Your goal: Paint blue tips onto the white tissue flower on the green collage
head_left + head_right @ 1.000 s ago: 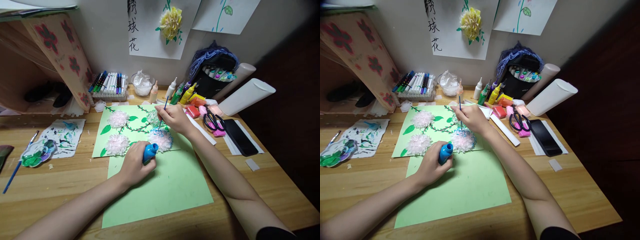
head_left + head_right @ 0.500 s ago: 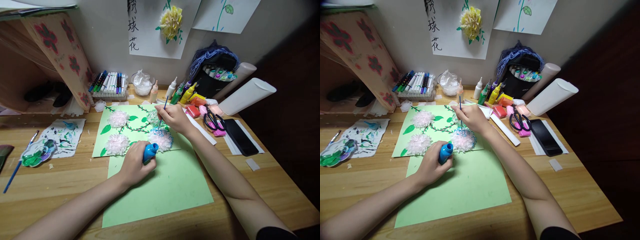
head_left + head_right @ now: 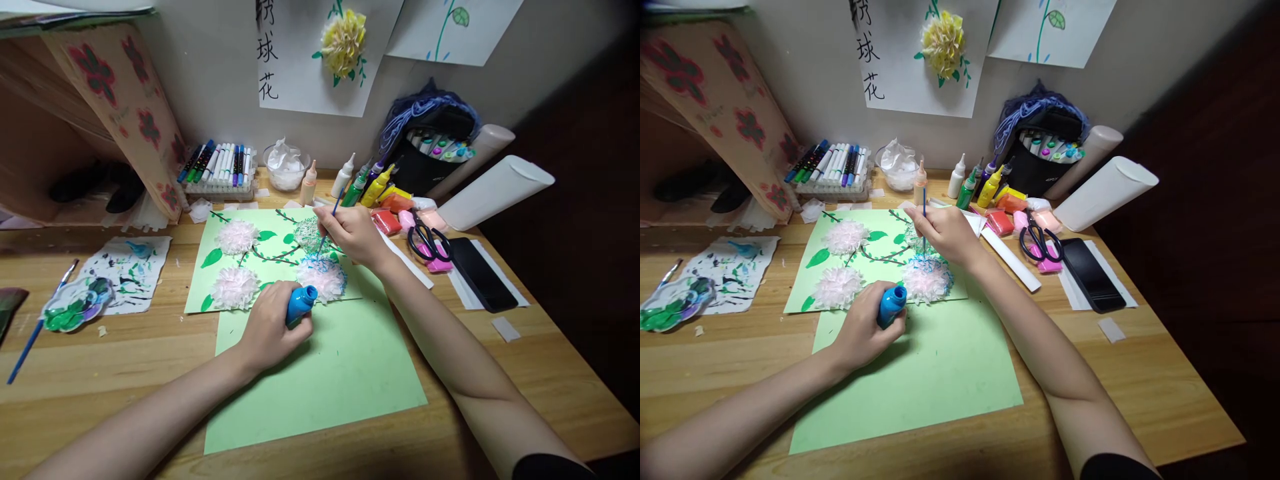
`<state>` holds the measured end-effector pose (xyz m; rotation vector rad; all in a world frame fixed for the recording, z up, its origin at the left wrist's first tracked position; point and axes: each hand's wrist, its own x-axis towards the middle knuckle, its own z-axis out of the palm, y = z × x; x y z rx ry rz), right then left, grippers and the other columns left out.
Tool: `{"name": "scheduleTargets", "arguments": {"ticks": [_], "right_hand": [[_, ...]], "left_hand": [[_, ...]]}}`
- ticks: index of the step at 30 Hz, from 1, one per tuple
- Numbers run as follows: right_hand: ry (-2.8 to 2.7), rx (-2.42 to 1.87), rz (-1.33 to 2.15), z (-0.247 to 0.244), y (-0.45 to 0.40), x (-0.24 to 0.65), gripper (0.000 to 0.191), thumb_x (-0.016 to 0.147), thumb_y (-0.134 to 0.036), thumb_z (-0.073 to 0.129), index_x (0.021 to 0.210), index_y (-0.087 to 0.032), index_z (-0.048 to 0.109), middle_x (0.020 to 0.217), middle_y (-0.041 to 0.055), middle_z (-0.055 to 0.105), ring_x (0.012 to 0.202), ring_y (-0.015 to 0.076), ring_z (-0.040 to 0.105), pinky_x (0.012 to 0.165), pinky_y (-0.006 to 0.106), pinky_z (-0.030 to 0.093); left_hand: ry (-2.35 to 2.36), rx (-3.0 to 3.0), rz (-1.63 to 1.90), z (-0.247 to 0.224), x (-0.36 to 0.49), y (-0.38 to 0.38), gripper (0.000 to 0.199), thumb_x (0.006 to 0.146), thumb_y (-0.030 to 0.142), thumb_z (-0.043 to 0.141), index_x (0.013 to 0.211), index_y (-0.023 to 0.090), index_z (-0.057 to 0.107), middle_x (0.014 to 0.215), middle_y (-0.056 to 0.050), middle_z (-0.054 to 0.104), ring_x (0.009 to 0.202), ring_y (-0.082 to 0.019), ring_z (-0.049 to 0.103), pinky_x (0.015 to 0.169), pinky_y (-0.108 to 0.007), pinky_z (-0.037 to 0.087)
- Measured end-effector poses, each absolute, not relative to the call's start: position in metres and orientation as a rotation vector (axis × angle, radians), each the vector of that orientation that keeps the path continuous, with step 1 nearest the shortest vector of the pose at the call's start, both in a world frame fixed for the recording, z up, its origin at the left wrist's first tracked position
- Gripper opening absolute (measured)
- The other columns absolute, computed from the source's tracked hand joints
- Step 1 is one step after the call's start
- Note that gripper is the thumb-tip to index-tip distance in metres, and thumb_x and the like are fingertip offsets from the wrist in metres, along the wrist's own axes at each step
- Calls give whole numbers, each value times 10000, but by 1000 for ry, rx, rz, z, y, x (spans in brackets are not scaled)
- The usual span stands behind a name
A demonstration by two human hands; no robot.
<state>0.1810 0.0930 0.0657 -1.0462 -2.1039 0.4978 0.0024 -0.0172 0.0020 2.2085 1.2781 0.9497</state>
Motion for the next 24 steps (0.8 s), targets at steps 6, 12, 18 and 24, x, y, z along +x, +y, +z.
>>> {"name": "scheduleTargets", "arguments": {"ticks": [6,12,18,24], "right_hand": [[-2040,-1012,537,71,89,180,544,963,-501,365,542,-187,506,514,-7,519,533,102,519,624,275,390],[-2052,-1030,585,65,94,180,573,950,-534,366,517,-186,507,485,-6,508,513,101,510,616,286,394],[-2002,-1031,585,67,93,180,560,955,-514,375,518,-189,503,507,7,531,535,104,512,611,284,397],[-2050,-1042,599,68,93,180,574,950,-529,376,510,-185,507,496,10,539,523,100,507,619,282,397]], "left_hand": [[1278,2216,959,1,3,-16,191,795,182,507,984,188,483,872,-44,611,792,-194,569,695,-318,448],[1276,2211,954,1,3,-17,185,794,183,505,977,190,485,871,-44,611,795,-196,569,698,-321,446],[1280,2211,949,2,2,-17,188,795,187,511,981,193,482,870,-39,608,792,-194,568,695,-318,445],[1278,2206,950,2,2,-17,181,795,181,504,974,194,481,867,-41,607,792,-196,569,688,-320,446]]}}
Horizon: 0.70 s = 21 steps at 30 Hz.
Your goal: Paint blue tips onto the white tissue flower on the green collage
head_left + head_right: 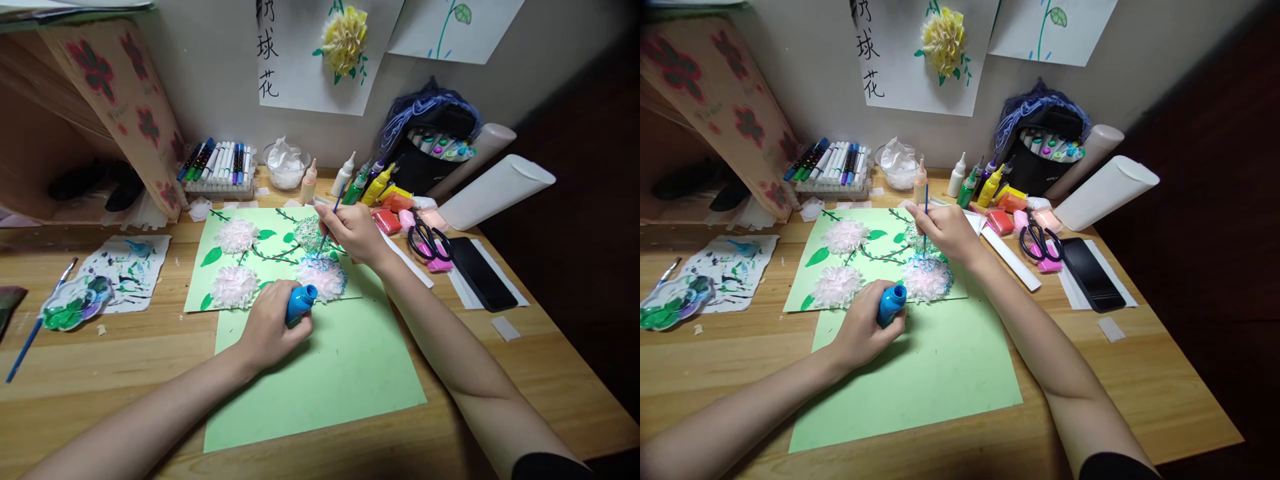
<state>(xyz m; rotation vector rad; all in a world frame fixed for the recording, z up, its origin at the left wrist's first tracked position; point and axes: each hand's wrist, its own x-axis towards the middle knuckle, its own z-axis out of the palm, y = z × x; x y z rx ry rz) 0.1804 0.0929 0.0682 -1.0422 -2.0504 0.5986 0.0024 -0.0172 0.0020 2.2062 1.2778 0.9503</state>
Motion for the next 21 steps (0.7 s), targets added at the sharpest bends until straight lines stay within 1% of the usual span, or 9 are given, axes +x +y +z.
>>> {"name": "scheduleTargets", "arguments": {"ticks": [4,9,13,15,18,21], "right_hand": [[-2005,-1034,566,68,92,180,566,951,-530,373,524,-184,508,506,5,538,552,105,533,634,272,399],[-2116,-1069,547,66,93,179,599,942,-572,345,519,-184,517,484,-13,516,518,104,538,620,273,392],[-2037,-1075,509,70,91,181,568,952,-542,354,530,-197,515,550,3,547,535,110,542,642,294,423],[-1973,-1062,496,73,89,183,552,952,-529,372,526,-206,510,549,8,537,529,117,526,634,311,428],[-1847,-1030,518,79,86,186,528,950,-515,395,530,-214,507,502,-6,473,487,114,479,564,311,401],[-1633,-995,555,92,78,189,506,951,-507,397,548,-220,504,482,-21,418,400,96,390,436,295,311]], "left_hand": [[1277,2205,946,1,3,-17,186,794,183,507,978,194,479,868,-41,607,791,-197,568,687,-321,446],[1282,2201,943,1,2,-17,181,793,183,506,972,197,478,873,-43,610,802,-200,572,691,-323,447],[1286,2203,937,2,2,-17,191,790,191,504,979,199,479,879,-45,612,804,-204,578,699,-333,452],[1288,2198,935,3,2,-17,180,789,190,500,968,200,479,874,-46,614,805,-207,581,695,-333,453],[1290,2196,938,3,2,-18,167,790,185,497,955,197,481,866,-50,617,805,-209,583,684,-332,453],[1290,2207,954,2,2,-17,185,792,193,503,976,195,484,869,-50,619,798,-210,583,690,-335,455]]}}
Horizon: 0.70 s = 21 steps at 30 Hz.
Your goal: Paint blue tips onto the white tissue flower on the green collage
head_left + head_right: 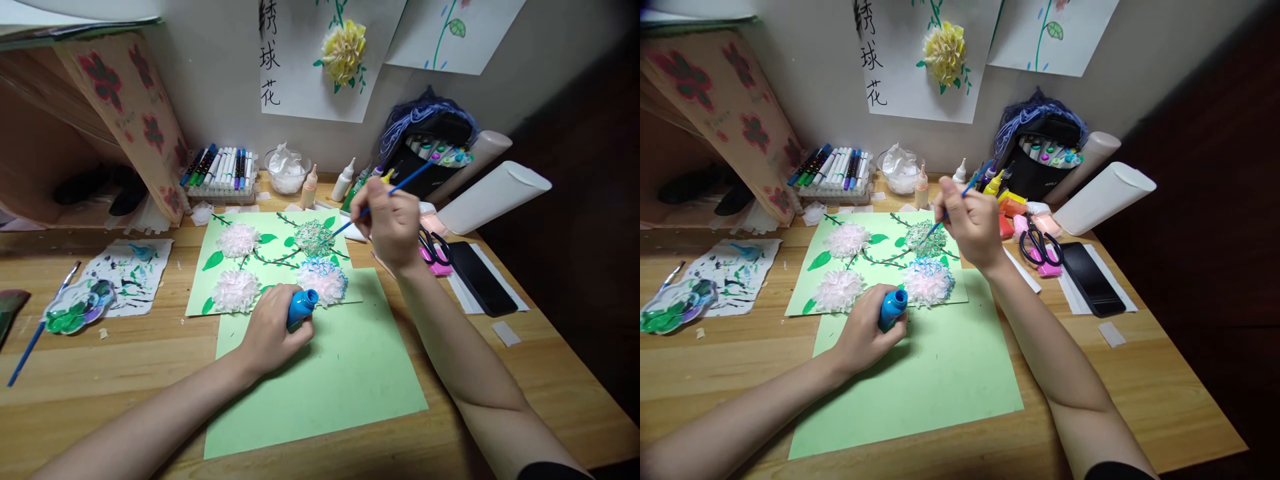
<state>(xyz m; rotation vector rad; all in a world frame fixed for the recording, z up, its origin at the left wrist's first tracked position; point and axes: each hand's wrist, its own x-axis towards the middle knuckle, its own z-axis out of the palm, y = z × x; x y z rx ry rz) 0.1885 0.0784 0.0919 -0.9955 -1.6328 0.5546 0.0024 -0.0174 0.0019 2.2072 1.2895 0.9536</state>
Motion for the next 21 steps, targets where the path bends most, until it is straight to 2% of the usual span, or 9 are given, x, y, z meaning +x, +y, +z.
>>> {"name": "scheduleTargets", "arguments": {"ticks": [3,8,13,21], "right_hand": [[-1463,-887,562,111,63,189,485,953,-488,397,559,-225,500,507,-19,411,366,87,337,383,300,235],[-1612,-786,729,128,36,184,485,952,-457,425,531,-225,484,474,-24,398,349,79,330,349,297,228],[-1740,-814,827,124,32,179,461,963,-423,428,564,-214,525,505,-27,467,375,61,392,368,257,317],[-2059,-826,802,120,41,176,484,979,-419,374,563,-208,505,494,-27,473,447,75,441,457,254,357]], "left_hand": [[1295,2213,948,1,3,-17,192,793,199,505,984,197,486,869,-49,618,795,-209,581,695,-334,456],[1298,2219,952,0,3,-17,194,785,196,504,978,194,488,861,-48,612,781,-208,573,688,-329,454],[1289,2214,959,0,3,-18,201,783,194,505,984,182,496,864,-57,617,781,-215,566,693,-337,454],[1298,2221,944,1,2,-18,220,781,199,504,1001,202,483,875,-47,613,790,-214,570,701,-336,454]]}}
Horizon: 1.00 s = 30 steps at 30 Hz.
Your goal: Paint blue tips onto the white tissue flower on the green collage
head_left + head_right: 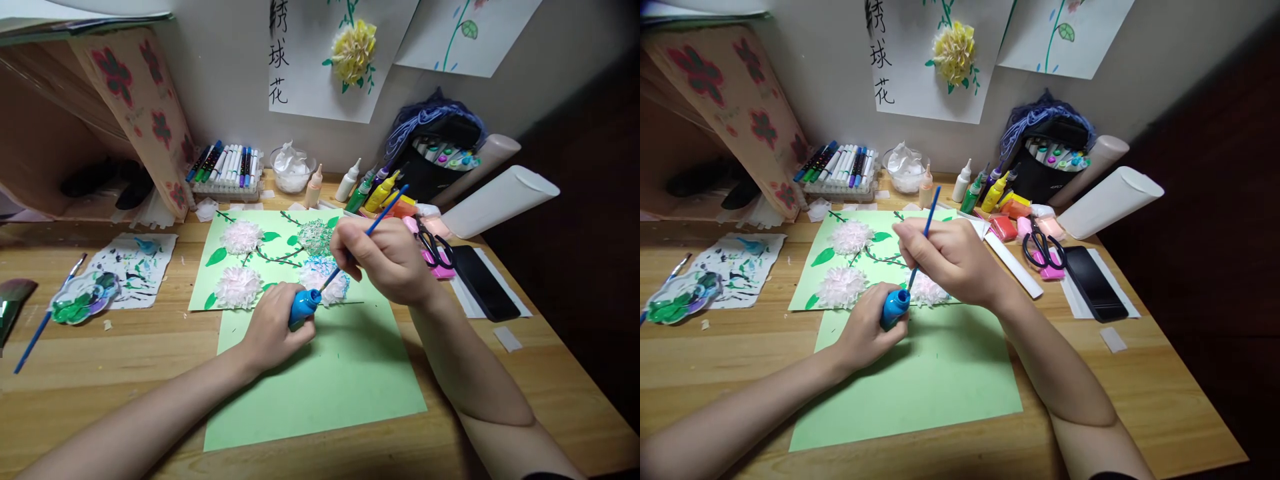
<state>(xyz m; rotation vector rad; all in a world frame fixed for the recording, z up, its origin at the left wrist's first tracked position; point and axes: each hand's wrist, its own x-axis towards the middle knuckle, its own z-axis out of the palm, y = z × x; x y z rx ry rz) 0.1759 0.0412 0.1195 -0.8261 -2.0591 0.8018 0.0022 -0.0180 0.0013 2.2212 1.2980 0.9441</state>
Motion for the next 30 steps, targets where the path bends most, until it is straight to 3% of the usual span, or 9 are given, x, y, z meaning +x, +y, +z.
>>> {"name": "scheduleTargets", "arguments": {"ticks": [8,13,18,30], "right_hand": [[-1659,-890,632,122,50,191,465,965,-430,414,562,-220,514,526,-17,468,379,74,402,372,280,298],[-1819,-1051,557,92,88,199,504,953,-478,418,545,-194,500,496,-30,448,432,75,426,460,264,319],[-1842,-1141,698,66,109,201,552,929,-580,375,563,-190,511,404,-49,426,412,86,431,502,254,348],[-1854,-1200,660,57,112,201,559,928,-582,369,552,-190,502,395,-52,433,404,84,436,521,245,353]], "left_hand": [[1288,2230,962,0,3,-18,194,787,202,508,979,194,490,859,-49,611,766,-206,559,685,-331,455],[1305,2215,942,0,2,-18,198,783,198,504,979,197,487,863,-49,612,774,-206,564,688,-332,458],[1316,2210,921,1,2,-18,200,780,210,502,979,203,492,864,-50,617,781,-212,575,679,-336,453],[1296,2221,950,0,2,-18,199,785,197,507,983,197,485,861,-49,611,776,-206,567,679,-331,455]]}}
